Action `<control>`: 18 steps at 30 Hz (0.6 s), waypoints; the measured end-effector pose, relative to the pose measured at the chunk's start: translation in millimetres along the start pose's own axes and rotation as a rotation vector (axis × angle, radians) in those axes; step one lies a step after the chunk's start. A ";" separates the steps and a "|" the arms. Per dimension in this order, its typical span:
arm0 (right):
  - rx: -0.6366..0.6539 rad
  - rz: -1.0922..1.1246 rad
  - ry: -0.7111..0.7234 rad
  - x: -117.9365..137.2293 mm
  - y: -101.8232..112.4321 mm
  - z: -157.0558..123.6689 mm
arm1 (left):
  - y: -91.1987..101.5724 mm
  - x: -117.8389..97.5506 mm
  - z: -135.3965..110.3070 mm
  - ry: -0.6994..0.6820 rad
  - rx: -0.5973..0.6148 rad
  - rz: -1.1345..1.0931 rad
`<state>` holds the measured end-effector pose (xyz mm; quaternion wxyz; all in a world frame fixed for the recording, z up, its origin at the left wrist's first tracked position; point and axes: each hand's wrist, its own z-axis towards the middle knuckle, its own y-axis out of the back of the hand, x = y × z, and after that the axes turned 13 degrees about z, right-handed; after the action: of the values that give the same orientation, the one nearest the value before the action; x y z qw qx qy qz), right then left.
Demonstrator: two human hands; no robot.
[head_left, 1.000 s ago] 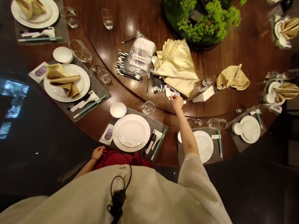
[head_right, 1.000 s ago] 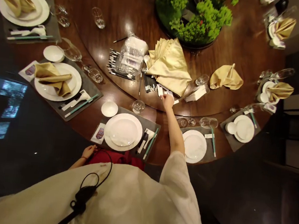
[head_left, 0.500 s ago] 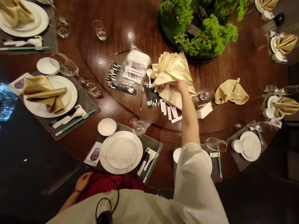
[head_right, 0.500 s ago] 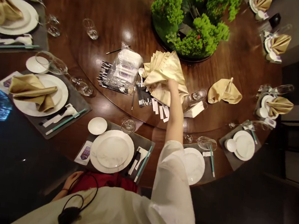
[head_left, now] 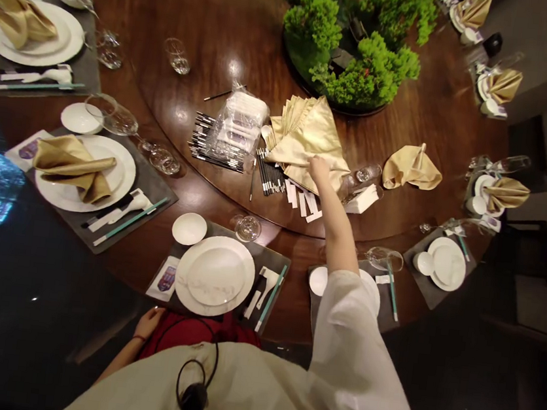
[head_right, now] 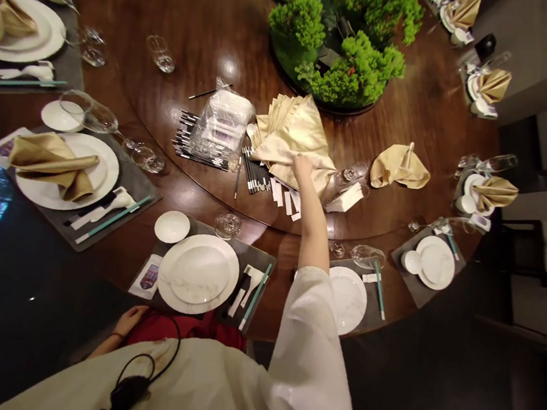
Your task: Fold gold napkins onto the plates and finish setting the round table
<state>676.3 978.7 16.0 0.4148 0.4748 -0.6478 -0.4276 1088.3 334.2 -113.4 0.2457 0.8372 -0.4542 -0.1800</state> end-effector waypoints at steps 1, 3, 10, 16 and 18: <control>0.006 -0.011 0.022 8.5 -10.3 4.4 | -0.8 1.9 -3.7 -0.002 -0.005 -0.026; 0.023 -0.028 0.066 21.4 -25.6 14.7 | -2.7 6.5 -10.1 0.007 -0.012 -0.074; 0.022 -0.039 0.172 30.2 -37.7 27.7 | -9.7 15.9 -17.0 0.045 -0.006 -0.127; -0.019 -0.063 0.160 34.6 -33.0 17.3 | -10.8 9.7 -15.4 0.018 -0.017 -0.134; -0.010 -0.060 0.137 38.2 -35.3 20.3 | -11.1 10.6 -16.6 0.013 -0.031 -0.140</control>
<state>658.5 938.4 -18.4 0.4475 0.5200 -0.6014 -0.4095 1110.0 334.5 -107.1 0.2483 0.8642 -0.3900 -0.1983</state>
